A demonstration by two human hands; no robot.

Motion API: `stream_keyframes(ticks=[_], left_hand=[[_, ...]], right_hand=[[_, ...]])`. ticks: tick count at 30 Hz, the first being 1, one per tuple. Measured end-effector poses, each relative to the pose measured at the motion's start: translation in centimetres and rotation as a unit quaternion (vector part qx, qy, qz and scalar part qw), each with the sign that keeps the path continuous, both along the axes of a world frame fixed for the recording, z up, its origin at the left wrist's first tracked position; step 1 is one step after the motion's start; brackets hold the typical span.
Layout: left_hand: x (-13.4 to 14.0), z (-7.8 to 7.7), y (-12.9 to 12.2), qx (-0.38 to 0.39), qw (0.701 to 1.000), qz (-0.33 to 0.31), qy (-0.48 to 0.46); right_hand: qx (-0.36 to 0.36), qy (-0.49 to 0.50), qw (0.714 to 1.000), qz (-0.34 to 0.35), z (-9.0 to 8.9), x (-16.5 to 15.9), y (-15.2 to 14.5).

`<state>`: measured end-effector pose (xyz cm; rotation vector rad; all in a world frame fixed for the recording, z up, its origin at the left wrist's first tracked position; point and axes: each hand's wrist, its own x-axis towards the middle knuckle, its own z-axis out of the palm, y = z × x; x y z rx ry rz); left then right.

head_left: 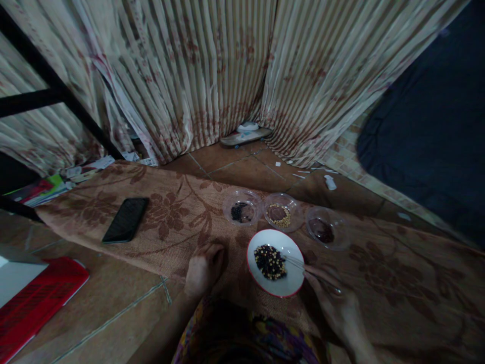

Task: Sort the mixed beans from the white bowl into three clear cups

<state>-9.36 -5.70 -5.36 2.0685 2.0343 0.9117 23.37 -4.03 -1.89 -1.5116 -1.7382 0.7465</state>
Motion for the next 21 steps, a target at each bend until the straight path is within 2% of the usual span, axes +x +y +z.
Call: stream_keyframes(ticks=[11, 21], left_hand=[[-0.02, 0.08, 0.02, -0.017, 1.000, 0.003, -0.003], [-0.06, 0.02, 0.05, -0.011, 1.000, -0.004, -0.004]], right_hand=[[0.003, 0.022, 1.000, -0.020, 0.46, -0.47, 0.21], [-0.020, 0.009, 1.000, -0.007, 0.47, 0.08, 0.26]])
